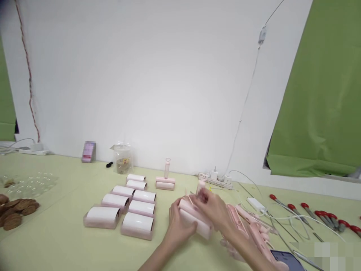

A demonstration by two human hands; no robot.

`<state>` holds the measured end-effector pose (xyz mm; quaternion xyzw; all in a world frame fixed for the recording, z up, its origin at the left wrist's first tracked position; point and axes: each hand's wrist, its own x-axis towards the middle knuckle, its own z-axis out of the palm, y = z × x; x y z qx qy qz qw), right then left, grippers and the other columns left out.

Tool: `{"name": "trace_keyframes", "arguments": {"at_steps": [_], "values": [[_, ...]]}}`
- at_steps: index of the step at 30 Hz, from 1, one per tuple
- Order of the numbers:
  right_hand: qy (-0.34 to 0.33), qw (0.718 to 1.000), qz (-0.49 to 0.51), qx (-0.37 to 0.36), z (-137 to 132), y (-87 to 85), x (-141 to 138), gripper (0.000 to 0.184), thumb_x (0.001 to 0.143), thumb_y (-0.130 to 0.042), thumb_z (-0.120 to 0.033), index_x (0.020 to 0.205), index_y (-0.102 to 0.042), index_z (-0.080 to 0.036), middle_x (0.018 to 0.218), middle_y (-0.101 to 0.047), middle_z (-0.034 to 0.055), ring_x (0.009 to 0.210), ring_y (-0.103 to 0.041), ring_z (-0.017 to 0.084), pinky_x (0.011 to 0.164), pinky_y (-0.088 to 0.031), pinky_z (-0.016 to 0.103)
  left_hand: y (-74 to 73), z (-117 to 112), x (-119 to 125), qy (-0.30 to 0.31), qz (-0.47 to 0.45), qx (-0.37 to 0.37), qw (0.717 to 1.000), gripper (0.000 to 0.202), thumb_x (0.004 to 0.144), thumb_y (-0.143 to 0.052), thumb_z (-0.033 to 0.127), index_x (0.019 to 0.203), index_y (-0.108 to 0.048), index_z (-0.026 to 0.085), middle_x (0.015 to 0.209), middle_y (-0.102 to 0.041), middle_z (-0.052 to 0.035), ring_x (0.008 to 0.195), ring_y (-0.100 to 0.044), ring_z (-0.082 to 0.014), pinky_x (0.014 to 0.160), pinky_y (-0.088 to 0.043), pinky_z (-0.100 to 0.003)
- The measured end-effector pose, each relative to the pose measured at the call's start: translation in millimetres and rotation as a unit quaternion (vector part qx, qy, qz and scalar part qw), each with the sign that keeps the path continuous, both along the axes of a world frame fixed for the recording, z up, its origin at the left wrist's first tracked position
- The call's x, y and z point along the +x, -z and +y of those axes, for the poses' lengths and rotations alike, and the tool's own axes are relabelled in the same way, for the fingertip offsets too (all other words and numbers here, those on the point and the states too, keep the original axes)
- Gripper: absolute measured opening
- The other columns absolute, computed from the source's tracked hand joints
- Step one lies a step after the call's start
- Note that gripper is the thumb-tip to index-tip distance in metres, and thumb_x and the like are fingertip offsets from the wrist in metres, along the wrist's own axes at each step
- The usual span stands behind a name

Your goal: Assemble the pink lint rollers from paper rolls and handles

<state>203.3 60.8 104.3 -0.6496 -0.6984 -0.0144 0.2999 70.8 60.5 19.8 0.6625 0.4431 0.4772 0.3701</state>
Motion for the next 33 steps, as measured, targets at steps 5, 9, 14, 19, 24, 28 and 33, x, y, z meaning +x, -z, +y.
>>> {"name": "trace_keyframes", "arguments": {"at_steps": [5, 9, 14, 19, 24, 28, 33], "values": [[-0.038, 0.999, 0.008, -0.026, -28.8, 39.0, -3.8, 0.035, 0.074, -0.043, -0.051, 0.056, -0.039, -0.022, 0.050, -0.048, -0.0031, 0.049, -0.048, 0.014, 0.044, -0.031, 0.023, 19.8, -15.1, -25.2, 0.114, 0.034, -0.081, 0.990, 0.076, 0.056, -0.060, 0.016, 0.123, -0.024, 0.016, 0.113, -0.040, -0.0092, 0.107, -0.039, -0.0219, 0.093, -0.029, -0.032], [-0.052, 0.997, 0.058, -0.023, -22.6, 41.9, -13.6, 0.033, 0.073, -0.045, -0.051, 0.058, -0.043, -0.021, 0.053, -0.051, -0.0022, 0.053, -0.050, 0.015, 0.048, -0.033, 0.024, 23.7, -9.8, -42.4, 0.134, 0.045, -0.067, 0.988, 0.082, 0.058, -0.065, 0.022, 0.126, -0.019, 0.017, 0.112, -0.042, -0.0085, 0.103, -0.043, -0.0216, 0.089, -0.033, -0.031], [-0.052, 0.995, 0.089, 0.021, -11.2, 23.8, -22.1, 0.035, 0.069, -0.051, -0.052, 0.054, -0.045, -0.021, 0.053, -0.052, -0.0008, 0.056, -0.049, 0.016, 0.051, -0.035, 0.026, 20.2, -1.7, -49.4, 0.104, 0.061, -0.059, 0.991, 0.081, 0.059, -0.066, 0.026, 0.124, -0.019, 0.014, 0.107, -0.047, -0.0093, 0.100, -0.045, -0.0216, 0.088, -0.033, -0.032], [-0.030, 0.947, 0.306, 0.095, -30.3, -7.8, -6.4, 0.035, 0.068, -0.054, -0.052, 0.070, -0.056, -0.018, 0.074, -0.062, 0.0060, 0.060, -0.054, 0.018, 0.049, -0.040, 0.025, 14.5, -8.9, -51.0, 0.078, 0.087, -0.025, 0.993, 0.090, 0.059, -0.062, 0.023, 0.130, -0.009, 0.014, 0.132, -0.025, -0.0144, 0.122, -0.024, -0.0241, 0.100, -0.020, -0.034], [-0.074, 0.940, 0.323, 0.086, -67.0, -3.1, 28.1, 0.031, 0.066, -0.058, -0.049, 0.081, -0.061, -0.023, 0.082, -0.063, 0.0075, 0.067, -0.056, 0.022, 0.052, -0.044, 0.029, -17.0, -25.1, -42.3, 0.055, -0.073, 0.043, 0.995, 0.065, 0.069, -0.049, 0.043, 0.124, -0.026, 0.016, 0.126, -0.037, -0.0127, 0.114, -0.037, -0.0242, 0.096, -0.028, -0.038], [-0.197, 0.940, 0.275, -0.035, -85.6, 22.7, 30.8, 0.030, 0.064, -0.059, -0.049, 0.083, -0.062, -0.026, 0.087, -0.063, 0.0061, 0.084, -0.056, 0.026, 0.070, -0.047, 0.035, -28.2, -42.2, -29.8, 0.340, -0.246, -0.303, 0.856, 0.073, 0.070, -0.025, 0.069, 0.107, -0.047, 0.011, 0.100, -0.056, -0.0157, 0.085, -0.058, -0.0259, 0.072, -0.045, -0.040], [-0.101, 0.962, 0.237, -0.089, -92.1, 57.1, 35.2, 0.037, 0.062, -0.056, -0.052, 0.087, -0.058, -0.025, 0.075, -0.061, 0.0035, 0.075, -0.057, 0.023, 0.066, -0.047, 0.032, -23.7, -47.9, -27.7, 0.257, -0.308, -0.357, 0.844, 0.036, 0.063, -0.063, 0.036, 0.089, -0.051, 0.015, 0.084, -0.061, -0.0074, 0.067, -0.061, -0.0178, 0.061, -0.048, -0.030]]}}
